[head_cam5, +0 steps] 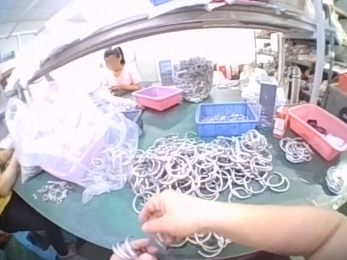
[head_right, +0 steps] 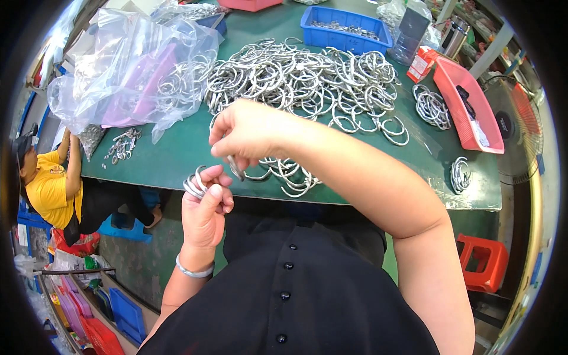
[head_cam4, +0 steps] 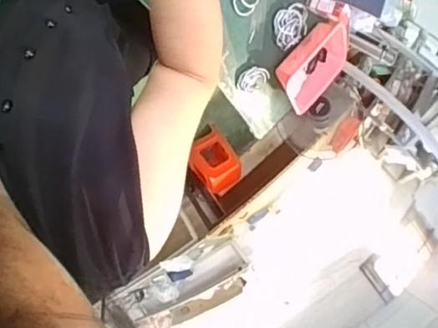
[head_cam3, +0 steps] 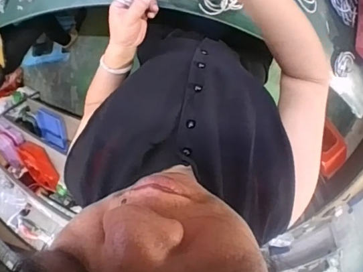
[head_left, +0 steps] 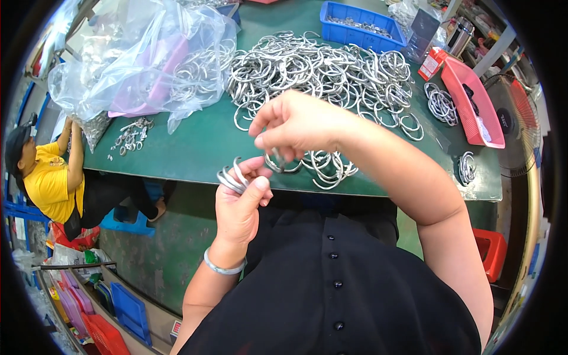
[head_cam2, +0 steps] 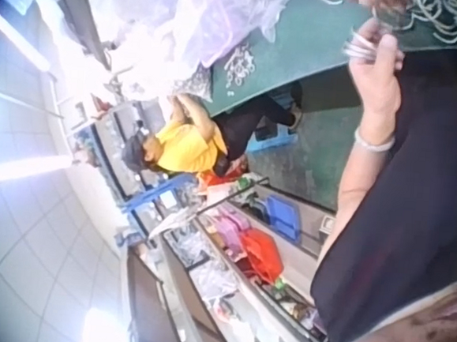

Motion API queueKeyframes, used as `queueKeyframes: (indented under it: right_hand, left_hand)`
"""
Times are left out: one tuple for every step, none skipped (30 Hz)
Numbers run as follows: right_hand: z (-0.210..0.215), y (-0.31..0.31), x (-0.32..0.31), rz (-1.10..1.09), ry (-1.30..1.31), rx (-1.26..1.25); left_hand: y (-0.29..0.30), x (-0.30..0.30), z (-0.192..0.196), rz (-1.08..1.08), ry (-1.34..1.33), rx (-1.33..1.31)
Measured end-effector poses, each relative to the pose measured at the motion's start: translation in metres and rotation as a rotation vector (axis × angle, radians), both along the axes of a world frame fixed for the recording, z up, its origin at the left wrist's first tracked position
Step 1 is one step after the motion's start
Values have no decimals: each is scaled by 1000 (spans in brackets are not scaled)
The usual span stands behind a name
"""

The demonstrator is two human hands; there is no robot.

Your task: The person picks up metal rings from a pile on the table and stacks them together in their hand one at a time.

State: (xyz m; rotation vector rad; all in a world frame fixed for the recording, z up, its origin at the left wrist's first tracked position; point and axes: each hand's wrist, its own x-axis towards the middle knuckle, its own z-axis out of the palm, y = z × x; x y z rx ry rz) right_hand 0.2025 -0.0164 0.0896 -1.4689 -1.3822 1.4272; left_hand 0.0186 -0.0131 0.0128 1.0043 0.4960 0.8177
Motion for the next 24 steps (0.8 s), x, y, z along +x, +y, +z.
queueKeyframes:
  right_hand:
    - [4,-7,-6,7,52,-14]
    - [2,-9,-10,-9,105,6]
    - [1,-10,-14,-19,130,28]
    - [0,-11,-17,-33,154,52]
    - [1,-12,-19,-36,156,53]
    - [1,-12,-21,-40,127,79]
    - [2,-13,-22,-46,96,105]
    - [0,-14,-23,-48,97,106]
    - [-2,-15,-24,-55,123,105]
    - [-4,-15,-25,-61,149,103]
    - [-5,-15,-24,-62,150,104]
    - [-6,-15,-23,-90,135,99]
    - [-7,-14,-23,-113,122,97]
    - [-8,-14,-21,-111,125,100]
    - [-11,-15,-17,-151,47,177]
    - [-14,-16,-13,-191,-30,254]
    - [-19,-18,-8,-187,-56,282]
    - [-23,-22,-4,-174,-70,232]
    - [-26,-24,-2,-171,-39,184]
    - [-30,-28,-2,-169,-9,136]
    - [-32,-30,-4,-153,70,76]
    - [-34,-34,-5,-142,149,16]
    - [-39,-35,-6,-132,241,22]
    - [-44,-35,-8,-134,243,23]
  left_hand:
    - [-4,5,6,56,-31,-21]
    - [-2,5,5,58,-28,-20]
    - [0,4,3,69,13,2]
    - [1,5,2,76,53,25]
    - [0,6,4,91,56,22]
    - [0,6,4,88,58,23]
    - [0,6,3,72,57,23]
    - [0,6,2,55,56,22]
    - [1,6,-1,52,57,23]
    - [2,5,-5,30,12,10]
    - [2,4,-7,7,-33,-3]
    - [3,5,-7,6,-32,-3]
    - [5,5,-6,-6,-131,-105]
    - [8,5,-4,-18,-230,-207]
    - [13,1,-8,-122,-328,-246]
    - [15,0,-10,-120,-325,-242]
    - [16,-1,-11,-163,-417,-313]
    - [18,-2,-11,-207,-509,-384]
    - [20,-3,-14,-232,-552,-411]
    - [21,-3,-14,-230,-550,-409]
    - [22,-4,-15,-235,-574,-410]
    - [22,-3,-15,-244,-598,-413]
    - [22,-3,-16,-246,-595,-413]
    - [22,-3,-16,-247,-591,-390]
